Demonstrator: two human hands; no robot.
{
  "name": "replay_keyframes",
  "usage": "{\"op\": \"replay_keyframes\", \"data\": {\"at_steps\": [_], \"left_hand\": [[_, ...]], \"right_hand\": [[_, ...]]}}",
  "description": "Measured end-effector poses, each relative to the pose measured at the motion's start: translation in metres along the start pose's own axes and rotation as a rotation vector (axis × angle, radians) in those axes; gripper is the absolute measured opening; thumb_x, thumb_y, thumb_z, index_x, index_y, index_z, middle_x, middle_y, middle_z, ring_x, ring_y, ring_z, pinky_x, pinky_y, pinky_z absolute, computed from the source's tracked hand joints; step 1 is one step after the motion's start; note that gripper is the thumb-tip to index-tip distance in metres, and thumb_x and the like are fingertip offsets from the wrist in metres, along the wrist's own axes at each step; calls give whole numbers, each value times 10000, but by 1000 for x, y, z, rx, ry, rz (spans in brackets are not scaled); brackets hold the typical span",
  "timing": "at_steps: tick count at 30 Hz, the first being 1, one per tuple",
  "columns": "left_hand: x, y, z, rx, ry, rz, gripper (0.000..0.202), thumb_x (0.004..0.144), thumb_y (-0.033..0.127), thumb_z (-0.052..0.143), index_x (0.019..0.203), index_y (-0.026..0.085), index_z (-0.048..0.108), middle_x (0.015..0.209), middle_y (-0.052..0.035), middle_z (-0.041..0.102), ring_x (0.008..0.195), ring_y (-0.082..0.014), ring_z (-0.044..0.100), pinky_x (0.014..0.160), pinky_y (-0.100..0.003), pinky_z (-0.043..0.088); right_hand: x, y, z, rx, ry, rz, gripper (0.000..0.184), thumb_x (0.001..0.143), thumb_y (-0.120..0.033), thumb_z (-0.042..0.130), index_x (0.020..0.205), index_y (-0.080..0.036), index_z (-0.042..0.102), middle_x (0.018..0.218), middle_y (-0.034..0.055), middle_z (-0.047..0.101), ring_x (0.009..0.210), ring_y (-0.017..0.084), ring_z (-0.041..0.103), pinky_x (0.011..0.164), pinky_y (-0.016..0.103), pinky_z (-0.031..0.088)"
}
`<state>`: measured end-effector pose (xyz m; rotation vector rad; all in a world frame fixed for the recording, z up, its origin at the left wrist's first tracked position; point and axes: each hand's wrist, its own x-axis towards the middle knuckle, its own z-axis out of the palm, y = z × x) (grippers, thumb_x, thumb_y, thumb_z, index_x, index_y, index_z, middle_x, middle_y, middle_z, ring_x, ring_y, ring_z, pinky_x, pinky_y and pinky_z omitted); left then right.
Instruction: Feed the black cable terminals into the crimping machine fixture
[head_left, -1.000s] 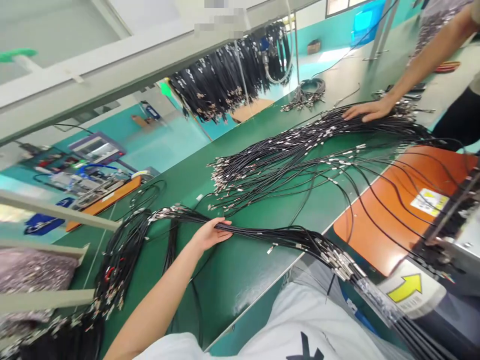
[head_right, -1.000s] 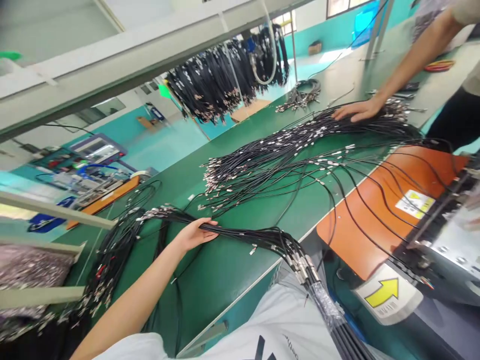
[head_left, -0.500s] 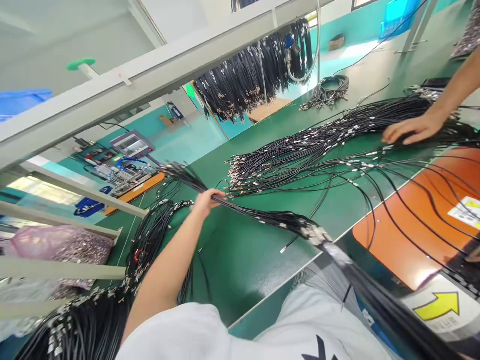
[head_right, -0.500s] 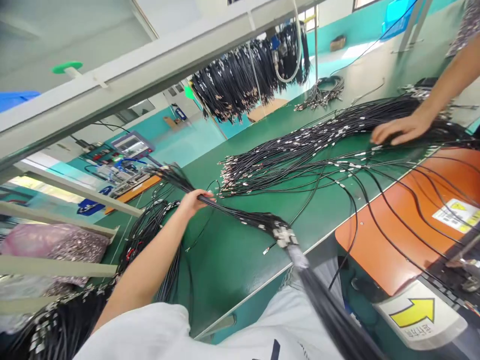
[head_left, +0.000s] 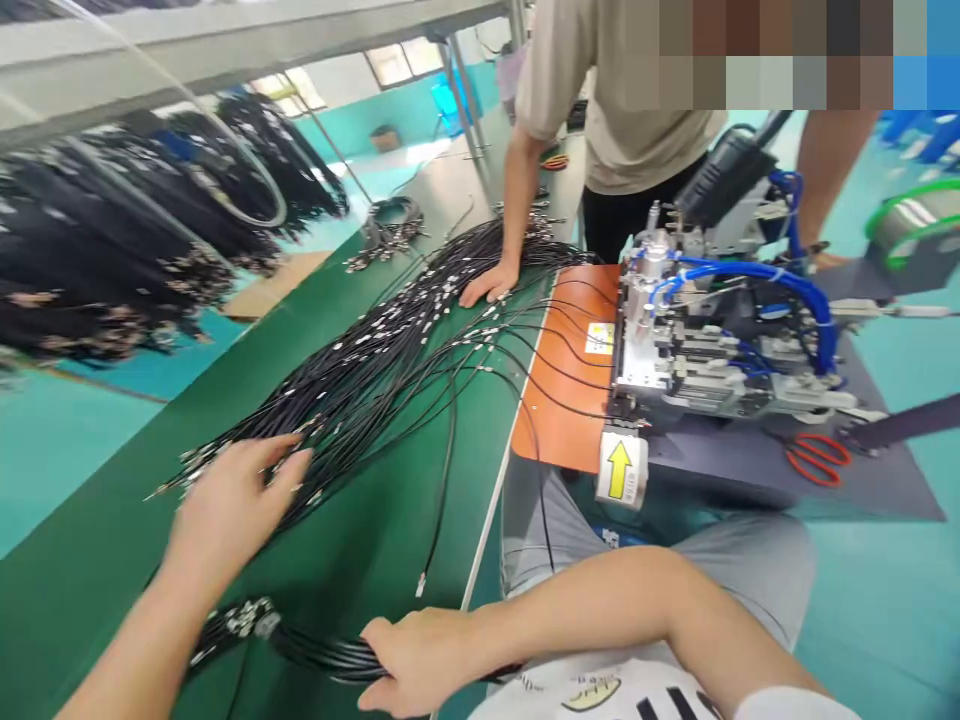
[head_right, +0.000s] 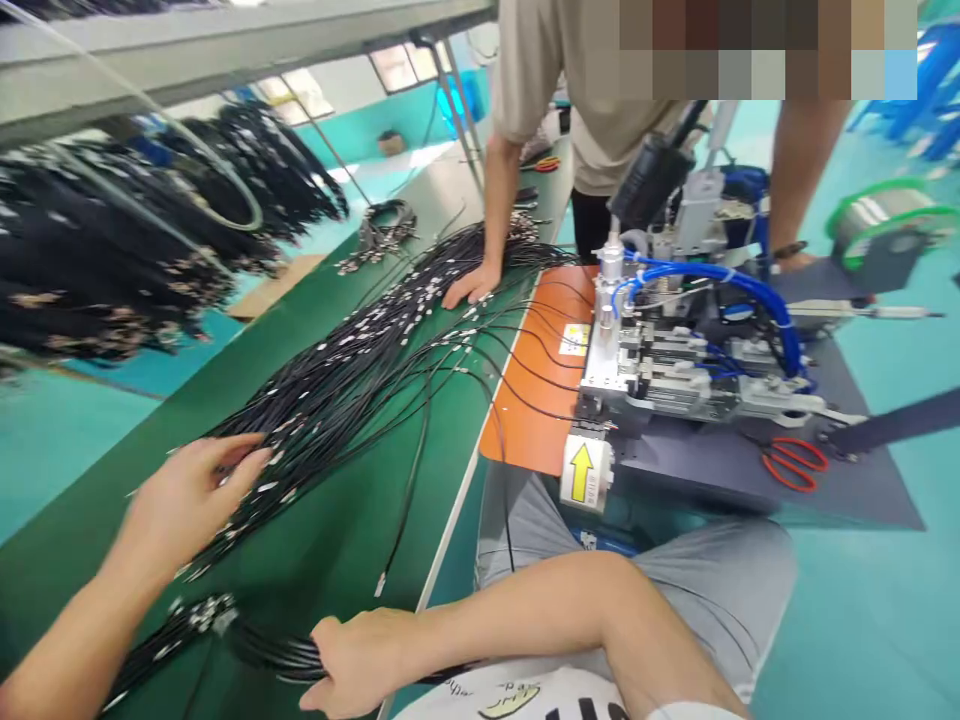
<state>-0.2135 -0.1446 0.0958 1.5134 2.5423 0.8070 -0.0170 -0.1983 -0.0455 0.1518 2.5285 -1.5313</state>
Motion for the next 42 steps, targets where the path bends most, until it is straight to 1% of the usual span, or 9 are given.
{"op": "replay_keyframes", "data": {"at_steps": [3, 6, 8, 11, 16, 22, 25, 34, 42], "left_hand": [[8, 77, 107, -638, -403, 165, 229, 698, 161, 801, 903, 249, 751, 1042, -58, 694, 1230, -316, 530, 1241, -451, 238], [-1, 157, 200, -847, -823, 370, 216, 726, 156, 779, 923, 239, 747, 1111, -92, 695, 1154, -321, 591, 1193, -487, 317], [-8, 184, 240, -830, -952, 445, 247, 757, 160, 753, 993, 234, 748, 1159, -119, 680, 1158, -329, 585, 1186, -514, 315], [-9, 183, 273, -773, -980, 506, 312, 795, 145, 711, 1089, 245, 739, 1209, -133, 655, 1213, -331, 550, 1184, -521, 314], [-6, 158, 294, -770, -979, 453, 396, 804, 125, 700, 1177, 254, 725, 1264, -130, 637, 1309, -337, 486, 1234, -525, 192], [-15, 162, 297, -898, -949, 223, 271, 752, 123, 754, 984, 262, 779, 1178, -107, 682, 1351, -323, 460, 1247, -496, 175], [-19, 162, 295, -843, -877, 361, 272, 760, 165, 766, 1008, 276, 775, 1141, -106, 691, 1289, -326, 513, 1218, -500, 249], [-16, 151, 305, -193, -519, 1170, 428, 980, 185, 463, 1390, 273, 551, 1219, -130, 631, 1137, -257, 587, 948, -457, 516], [-12, 154, 305, -40, -460, 1248, 497, 979, 162, 445, 1463, 273, 453, 1257, -135, 602, 1163, -262, 573, 923, -426, 537]], "right_hand": [[-11, 15, -3, -31, 79, 1, 725, 731, -541, 676, 1283, -100, 515, 1049, 209, 735, 781, 343, 742, 396, 307, 457], [-43, 31, -25, -15, 73, -31, 675, 758, -505, 693, 1288, -114, 544, 1167, 204, 703, 944, 343, 732, 528, 324, 539], [-79, 45, -47, 24, 90, -36, 563, 832, -439, 668, 1290, -125, 573, 1255, 190, 669, 1106, 321, 682, 689, 322, 574], [-156, 73, -67, 284, 328, -42, 435, 920, -373, 607, 1299, -160, 597, 1235, 116, 688, 1148, 230, 660, 943, 299, 515], [-268, 123, -25, 794, 823, 225, 339, 957, -380, 544, 1213, -185, 651, 1094, 83, 735, 1029, 201, 687, 960, 359, 511], [-308, 190, 66, 1034, 1138, 594, 485, 876, -572, 579, 1141, -176, 666, 1017, 108, 724, 983, 228, 679, 970, 398, 497], [-308, 218, 89, 1071, 1202, 626, 525, 842, -600, 595, 1125, -164, 669, 982, 108, 720, 955, 227, 676, 942, 386, 504], [-299, 287, 109, 1072, 1161, 663, 419, 783, -537, 674, 1015, -188, 668, 881, 58, 704, 766, 194, 663, 707, 338, 532], [-299, 315, 119, 1126, 1161, 646, 399, 815, -514, 651, 1056, -195, 643, 923, 62, 697, 785, 191, 663, 668, 321, 543]]}}
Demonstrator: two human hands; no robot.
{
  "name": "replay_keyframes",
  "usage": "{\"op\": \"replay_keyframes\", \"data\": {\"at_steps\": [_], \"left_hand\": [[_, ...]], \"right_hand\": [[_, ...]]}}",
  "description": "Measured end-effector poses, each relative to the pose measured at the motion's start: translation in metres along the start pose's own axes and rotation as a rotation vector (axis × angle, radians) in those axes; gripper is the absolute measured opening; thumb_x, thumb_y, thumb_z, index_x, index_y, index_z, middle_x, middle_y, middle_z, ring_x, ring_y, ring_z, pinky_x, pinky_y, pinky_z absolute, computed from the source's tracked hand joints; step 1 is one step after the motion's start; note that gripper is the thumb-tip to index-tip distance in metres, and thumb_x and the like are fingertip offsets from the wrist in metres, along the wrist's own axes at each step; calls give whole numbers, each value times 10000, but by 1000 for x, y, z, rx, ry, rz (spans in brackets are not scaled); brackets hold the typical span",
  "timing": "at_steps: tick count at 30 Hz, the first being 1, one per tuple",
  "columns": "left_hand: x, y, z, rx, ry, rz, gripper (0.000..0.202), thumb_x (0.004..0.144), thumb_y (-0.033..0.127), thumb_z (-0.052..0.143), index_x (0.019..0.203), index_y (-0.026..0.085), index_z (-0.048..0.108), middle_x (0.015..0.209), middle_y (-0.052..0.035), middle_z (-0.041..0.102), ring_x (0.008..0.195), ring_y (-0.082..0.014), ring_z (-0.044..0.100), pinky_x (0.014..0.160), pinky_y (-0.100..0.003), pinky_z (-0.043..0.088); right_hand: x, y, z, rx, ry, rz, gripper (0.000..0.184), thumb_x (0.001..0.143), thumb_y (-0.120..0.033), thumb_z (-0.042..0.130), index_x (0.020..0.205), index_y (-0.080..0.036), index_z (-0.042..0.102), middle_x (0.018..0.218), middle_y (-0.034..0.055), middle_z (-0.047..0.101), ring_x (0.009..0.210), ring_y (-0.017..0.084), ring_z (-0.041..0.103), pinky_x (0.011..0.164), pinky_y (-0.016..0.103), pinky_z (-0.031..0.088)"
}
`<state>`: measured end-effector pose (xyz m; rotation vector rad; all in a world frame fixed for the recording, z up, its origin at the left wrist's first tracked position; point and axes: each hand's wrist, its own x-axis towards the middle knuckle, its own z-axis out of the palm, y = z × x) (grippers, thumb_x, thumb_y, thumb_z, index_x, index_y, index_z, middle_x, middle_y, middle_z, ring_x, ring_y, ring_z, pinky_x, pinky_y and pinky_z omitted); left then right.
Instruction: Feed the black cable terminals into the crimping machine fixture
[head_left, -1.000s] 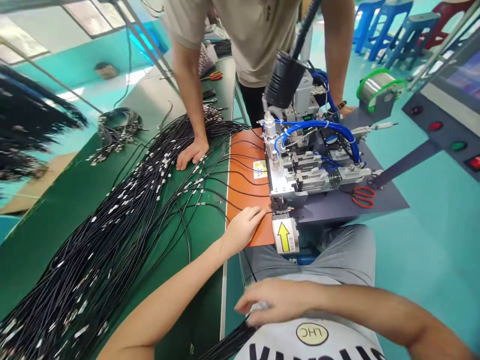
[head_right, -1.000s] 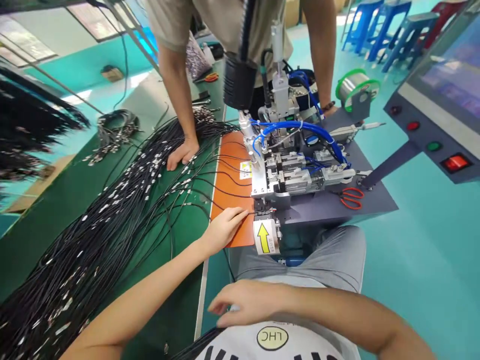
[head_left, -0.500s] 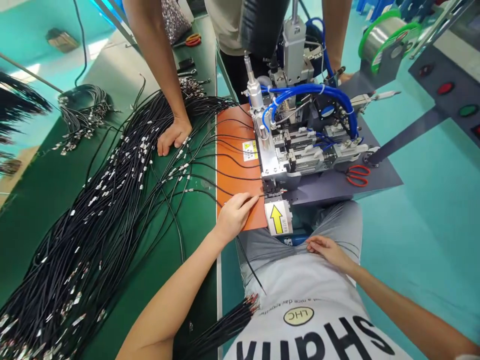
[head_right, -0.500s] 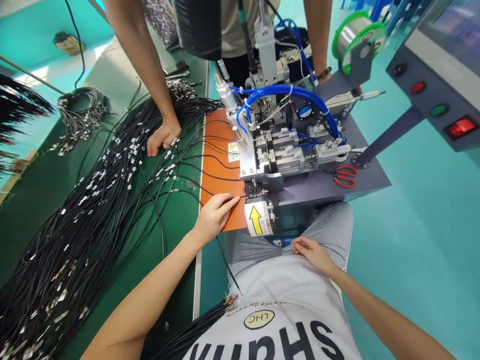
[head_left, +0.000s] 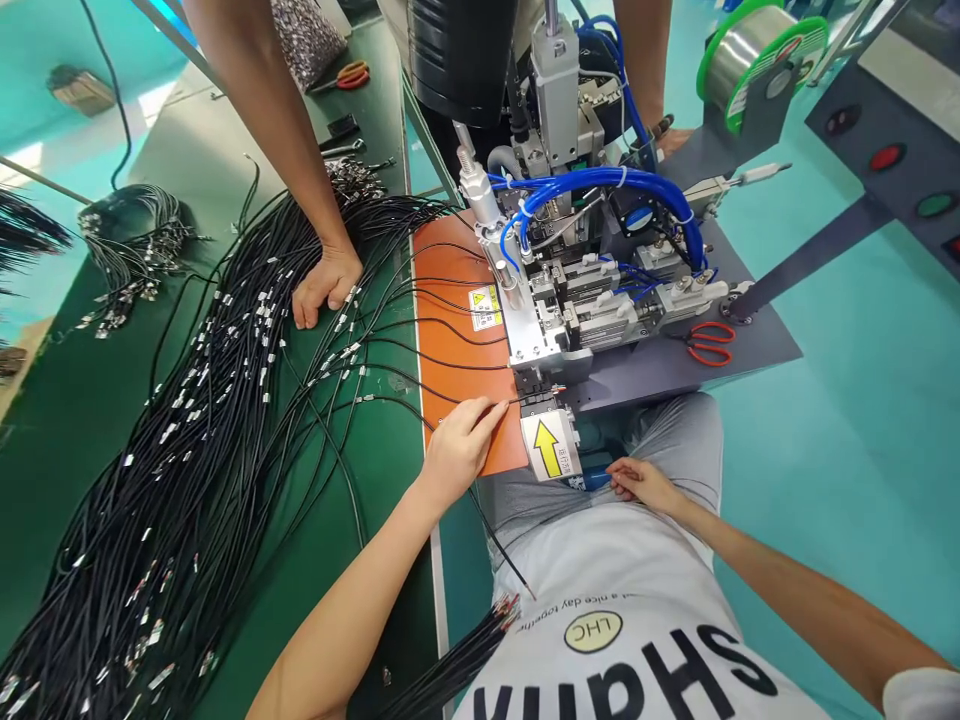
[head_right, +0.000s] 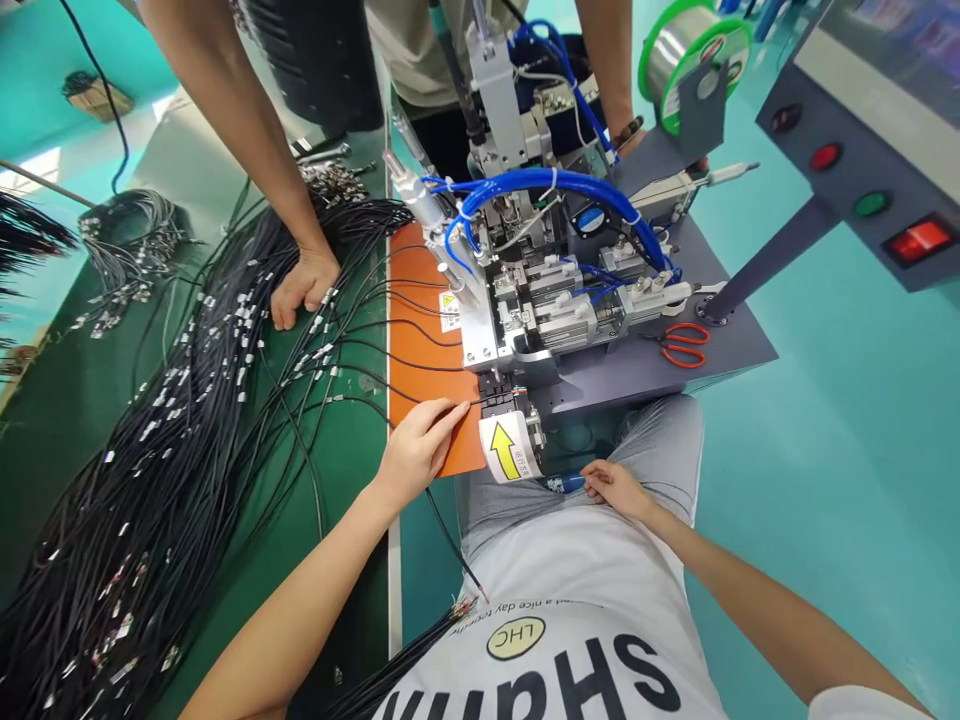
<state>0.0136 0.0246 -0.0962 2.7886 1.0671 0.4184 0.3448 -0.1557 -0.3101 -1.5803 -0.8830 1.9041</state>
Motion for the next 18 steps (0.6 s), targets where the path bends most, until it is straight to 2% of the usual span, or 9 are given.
{"op": "replay_keyframes", "data": {"at_steps": [4, 10, 18], "left_hand": [[1, 2, -1, 25, -34, -36, 509, 978, 157, 424, 1476, 262, 437, 1282, -146, 581, 1208, -279, 546, 940, -439, 531], [-3, 4, 0, -4, -25, -25, 524, 979, 168, 420, 1494, 267, 409, 1286, -149, 573, 1209, -281, 536, 960, -464, 511], [-1, 2, 2, 2, -32, -44, 543, 966, 156, 444, 1496, 268, 410, 1294, -144, 563, 1215, -289, 525, 988, -477, 490]], "right_hand": [[1, 3, -2, -4, -13, 11, 409, 816, -518, 655, 1067, -196, 642, 914, 54, 696, 785, 184, 665, 668, 313, 548], [4, 6, -2, -12, -14, 14, 395, 816, -509, 653, 1061, -199, 640, 906, 50, 695, 790, 180, 664, 661, 305, 551], [7, -4, -1, 2, 13, 10, 345, 819, -473, 667, 1024, -196, 657, 895, 56, 710, 764, 176, 663, 645, 303, 557]]}}
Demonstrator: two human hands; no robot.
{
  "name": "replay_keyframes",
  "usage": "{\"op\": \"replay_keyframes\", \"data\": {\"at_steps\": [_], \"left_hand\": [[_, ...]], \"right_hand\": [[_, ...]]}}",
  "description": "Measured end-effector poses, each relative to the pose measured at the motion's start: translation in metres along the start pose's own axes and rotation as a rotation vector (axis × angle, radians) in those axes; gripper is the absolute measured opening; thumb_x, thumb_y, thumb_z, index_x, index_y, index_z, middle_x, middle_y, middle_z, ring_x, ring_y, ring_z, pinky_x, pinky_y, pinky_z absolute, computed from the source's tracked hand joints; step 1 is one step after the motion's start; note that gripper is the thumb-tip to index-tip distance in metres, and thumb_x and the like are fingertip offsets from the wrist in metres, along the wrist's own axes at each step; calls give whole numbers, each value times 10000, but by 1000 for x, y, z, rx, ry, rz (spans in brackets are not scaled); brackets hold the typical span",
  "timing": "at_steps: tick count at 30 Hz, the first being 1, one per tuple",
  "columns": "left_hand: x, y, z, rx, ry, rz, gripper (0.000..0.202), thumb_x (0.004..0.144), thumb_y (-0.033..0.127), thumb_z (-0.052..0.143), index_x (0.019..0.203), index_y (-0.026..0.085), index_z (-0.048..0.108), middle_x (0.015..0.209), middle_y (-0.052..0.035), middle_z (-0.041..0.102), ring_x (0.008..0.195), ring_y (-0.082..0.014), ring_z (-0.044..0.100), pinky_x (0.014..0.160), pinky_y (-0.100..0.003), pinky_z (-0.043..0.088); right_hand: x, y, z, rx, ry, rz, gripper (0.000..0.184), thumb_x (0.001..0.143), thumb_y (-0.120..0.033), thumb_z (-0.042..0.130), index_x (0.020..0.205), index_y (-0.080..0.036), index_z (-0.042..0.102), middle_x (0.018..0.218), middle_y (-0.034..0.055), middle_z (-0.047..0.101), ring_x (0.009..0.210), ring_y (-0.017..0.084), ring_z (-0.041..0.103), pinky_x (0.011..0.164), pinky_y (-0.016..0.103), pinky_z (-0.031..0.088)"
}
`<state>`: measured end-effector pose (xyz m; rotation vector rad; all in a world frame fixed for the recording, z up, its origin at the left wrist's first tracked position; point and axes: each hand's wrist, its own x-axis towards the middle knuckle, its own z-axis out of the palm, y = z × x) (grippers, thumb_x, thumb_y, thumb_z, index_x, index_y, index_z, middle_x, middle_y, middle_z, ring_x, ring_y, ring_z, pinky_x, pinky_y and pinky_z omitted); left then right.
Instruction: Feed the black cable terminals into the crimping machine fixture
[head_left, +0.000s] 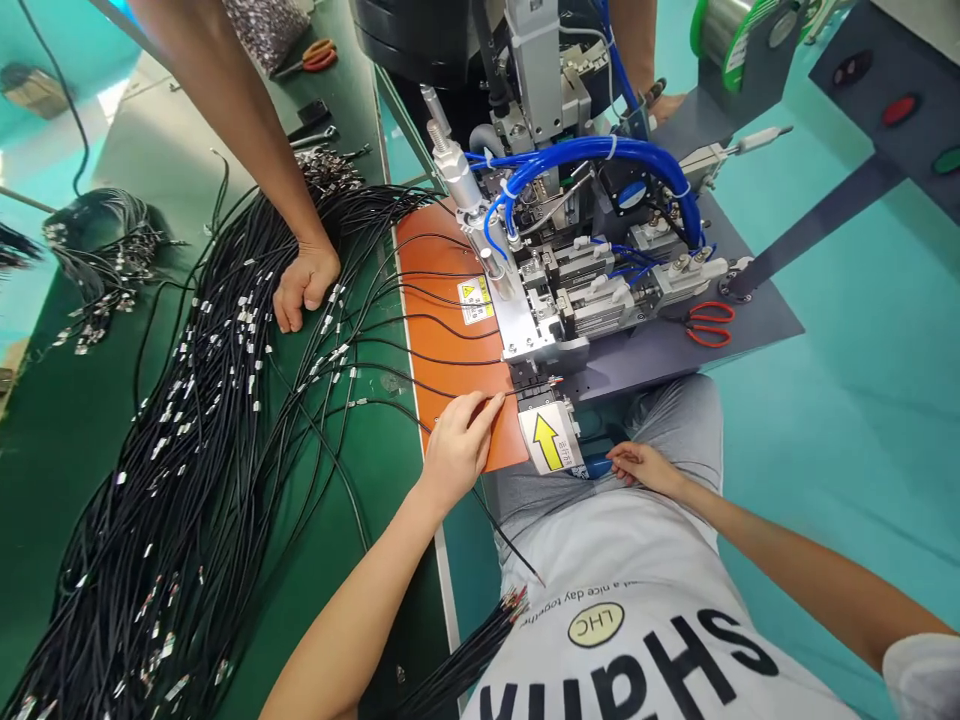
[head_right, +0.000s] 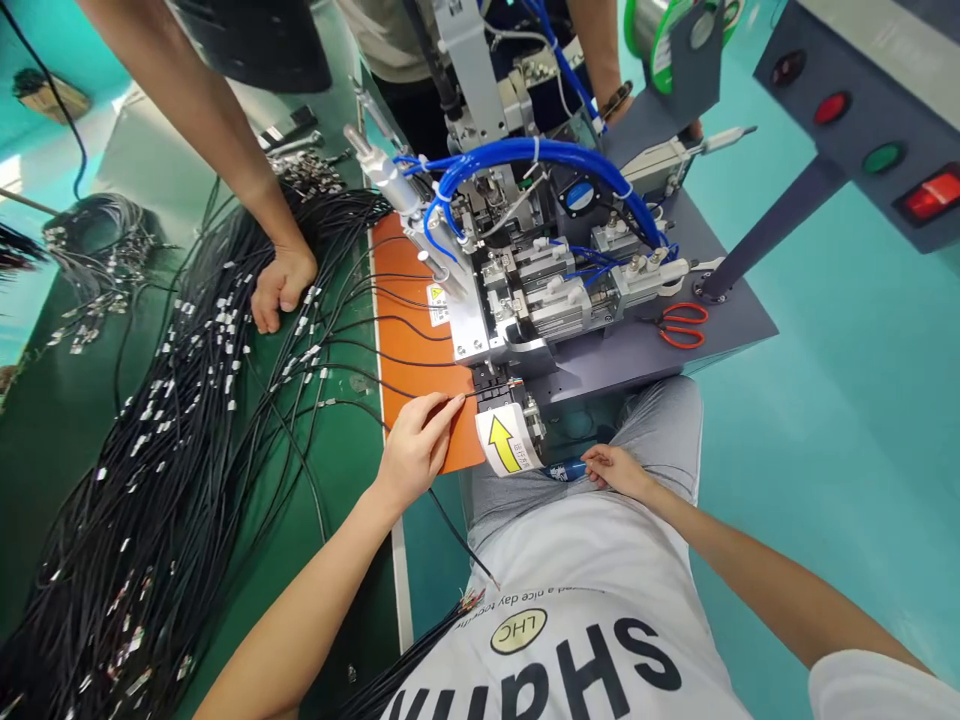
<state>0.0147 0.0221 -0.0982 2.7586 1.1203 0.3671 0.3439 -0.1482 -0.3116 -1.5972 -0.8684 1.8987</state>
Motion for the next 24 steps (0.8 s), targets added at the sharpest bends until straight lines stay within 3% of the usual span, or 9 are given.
{"op": "replay_keyframes", "data": {"at_steps": [9, 24], "left_hand": [[4, 3, 5, -48, 45, -69, 533, 971, 194, 432, 1502, 230, 394, 1552, -145, 364, 1413, -310, 380, 1144, -539, 378], [-7, -2, 22, -82, 101, -29, 462, 985, 293, 421, 1441, 236, 478, 1507, -125, 401, 1382, -282, 401, 1153, -500, 343]], "right_hand": [[-7, 0, -4, -13, 9, -22, 301, 843, -435, 643, 1035, -203, 650, 909, 55, 714, 784, 178, 675, 651, 300, 570], [-4, 25, -5, 12, 53, -65, 271, 840, -370, 684, 1026, -173, 668, 852, 44, 713, 711, 130, 647, 607, 238, 565]]}}
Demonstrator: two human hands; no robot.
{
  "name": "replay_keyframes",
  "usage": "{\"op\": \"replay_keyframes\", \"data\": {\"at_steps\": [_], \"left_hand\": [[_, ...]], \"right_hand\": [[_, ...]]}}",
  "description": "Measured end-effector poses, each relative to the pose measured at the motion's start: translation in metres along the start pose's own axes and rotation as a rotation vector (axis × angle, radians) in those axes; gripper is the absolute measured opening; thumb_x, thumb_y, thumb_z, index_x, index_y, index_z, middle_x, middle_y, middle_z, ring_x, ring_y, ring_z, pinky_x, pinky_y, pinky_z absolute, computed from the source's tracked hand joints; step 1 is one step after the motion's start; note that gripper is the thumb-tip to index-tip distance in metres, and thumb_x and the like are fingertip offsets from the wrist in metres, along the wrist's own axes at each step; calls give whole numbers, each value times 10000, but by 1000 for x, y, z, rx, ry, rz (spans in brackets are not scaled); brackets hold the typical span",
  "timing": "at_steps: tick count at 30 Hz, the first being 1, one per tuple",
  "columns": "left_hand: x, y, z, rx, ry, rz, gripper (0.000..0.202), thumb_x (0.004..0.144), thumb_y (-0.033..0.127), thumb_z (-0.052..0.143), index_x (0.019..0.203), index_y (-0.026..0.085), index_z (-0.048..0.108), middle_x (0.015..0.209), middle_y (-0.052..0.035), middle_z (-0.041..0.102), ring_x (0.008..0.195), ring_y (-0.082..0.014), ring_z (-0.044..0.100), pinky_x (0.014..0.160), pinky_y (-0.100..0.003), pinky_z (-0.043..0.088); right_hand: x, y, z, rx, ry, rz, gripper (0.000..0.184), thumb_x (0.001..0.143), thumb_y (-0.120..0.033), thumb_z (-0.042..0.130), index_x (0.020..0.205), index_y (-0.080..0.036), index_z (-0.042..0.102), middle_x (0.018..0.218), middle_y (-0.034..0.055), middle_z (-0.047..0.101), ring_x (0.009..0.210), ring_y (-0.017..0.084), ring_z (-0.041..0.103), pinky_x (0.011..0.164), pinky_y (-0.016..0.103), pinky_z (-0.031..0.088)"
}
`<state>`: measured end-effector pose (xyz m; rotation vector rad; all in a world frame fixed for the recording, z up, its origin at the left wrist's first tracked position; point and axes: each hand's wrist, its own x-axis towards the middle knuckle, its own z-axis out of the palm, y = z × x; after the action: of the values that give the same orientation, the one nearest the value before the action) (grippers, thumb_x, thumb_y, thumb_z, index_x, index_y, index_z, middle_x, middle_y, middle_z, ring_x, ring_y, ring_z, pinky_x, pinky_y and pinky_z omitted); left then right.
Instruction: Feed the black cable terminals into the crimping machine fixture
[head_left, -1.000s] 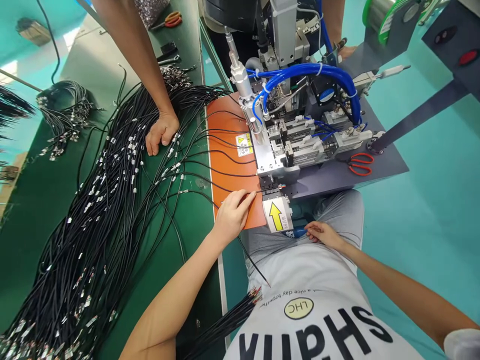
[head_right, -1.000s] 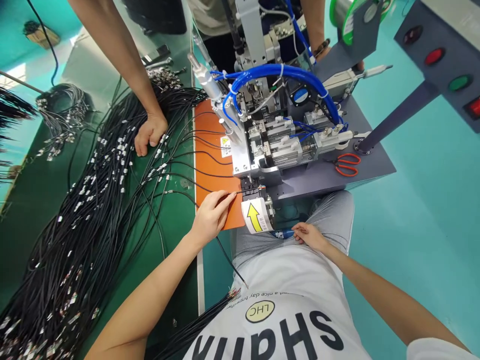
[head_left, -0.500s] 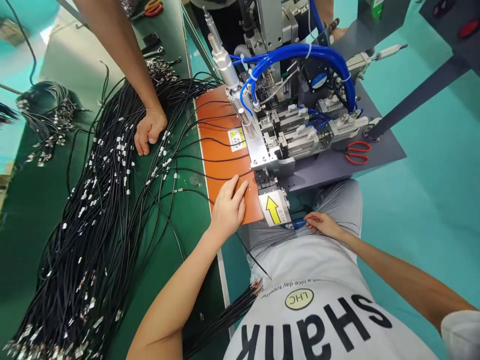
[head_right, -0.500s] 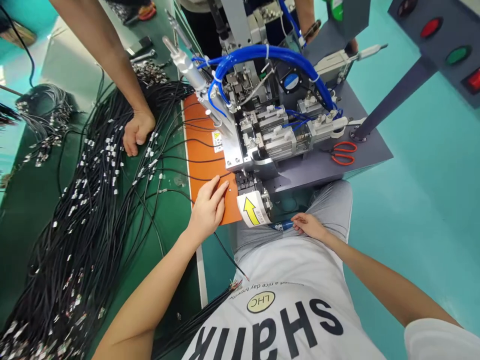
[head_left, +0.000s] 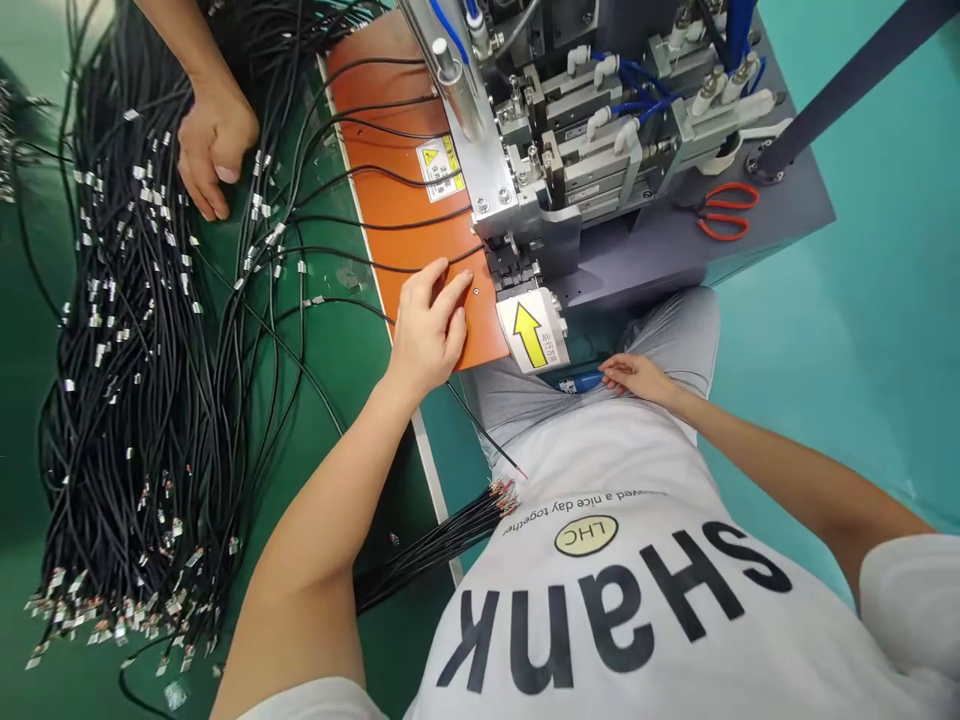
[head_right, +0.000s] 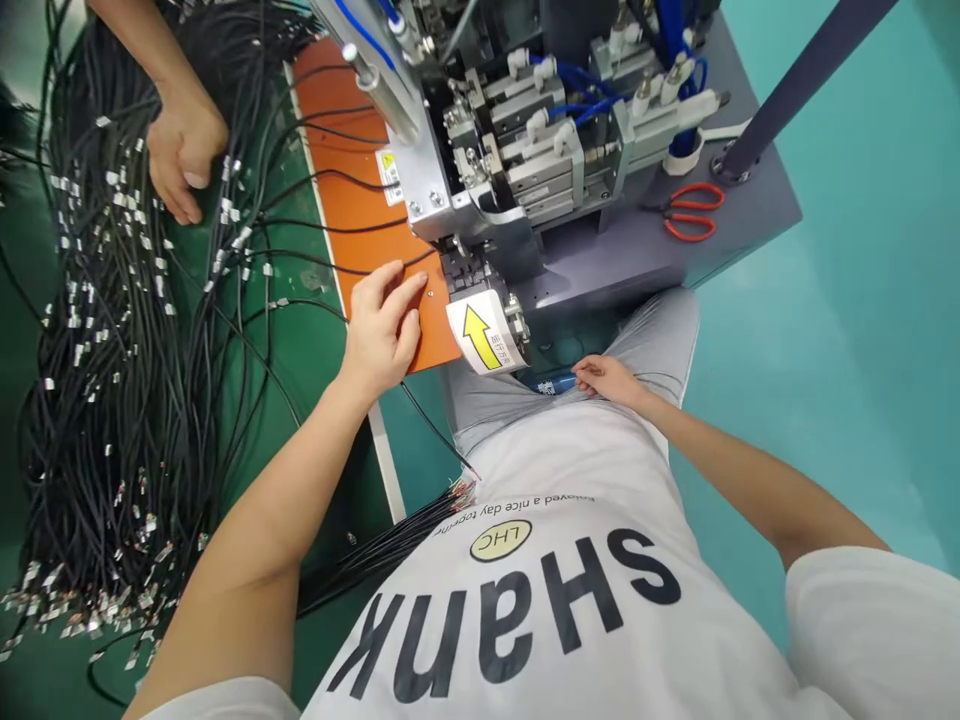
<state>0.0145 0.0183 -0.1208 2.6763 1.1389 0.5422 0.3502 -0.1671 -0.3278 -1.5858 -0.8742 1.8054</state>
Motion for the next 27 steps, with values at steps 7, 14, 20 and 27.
{"op": "replay_keyframes", "data": {"at_steps": [7, 14, 20, 27], "left_hand": [[-3, -1, 3, -8, -8, 7, 467, 991, 327, 407, 1448, 249, 463, 1516, -110, 398, 1390, -291, 388, 1162, -509, 315], [-4, -3, 5, -37, -18, 35, 479, 1011, 385, 349, 1447, 216, 452, 1525, -120, 375, 1409, -331, 363, 1158, -573, 285], [-6, -4, 8, -35, -19, 22, 477, 1014, 430, 344, 1440, 247, 458, 1531, -103, 384, 1390, -321, 383, 1156, -552, 299], [-1, 12, -16, -44, 30, -39, 433, 999, 424, 401, 1374, 228, 496, 1449, -122, 435, 1364, -284, 426, 1133, -499, 362]], "right_hand": [[-3, -3, 1, -18, 7, -3, 250, 838, -370, 707, 984, -169, 680, 862, 54, 729, 716, 135, 655, 613, 245, 568], [-5, -1, 2, -19, 29, -6, 267, 860, -359, 694, 1031, -154, 679, 882, 73, 727, 740, 153, 656, 617, 266, 572], [-5, -2, 3, -33, 28, 3, 269, 848, -363, 712, 1022, -161, 681, 879, 72, 730, 735, 155, 656, 658, 298, 588], [-22, -17, 8, -47, 53, -18, 303, 842, -431, 700, 1012, -180, 688, 885, 73, 733, 731, 165, 665, 652, 299, 584]]}}
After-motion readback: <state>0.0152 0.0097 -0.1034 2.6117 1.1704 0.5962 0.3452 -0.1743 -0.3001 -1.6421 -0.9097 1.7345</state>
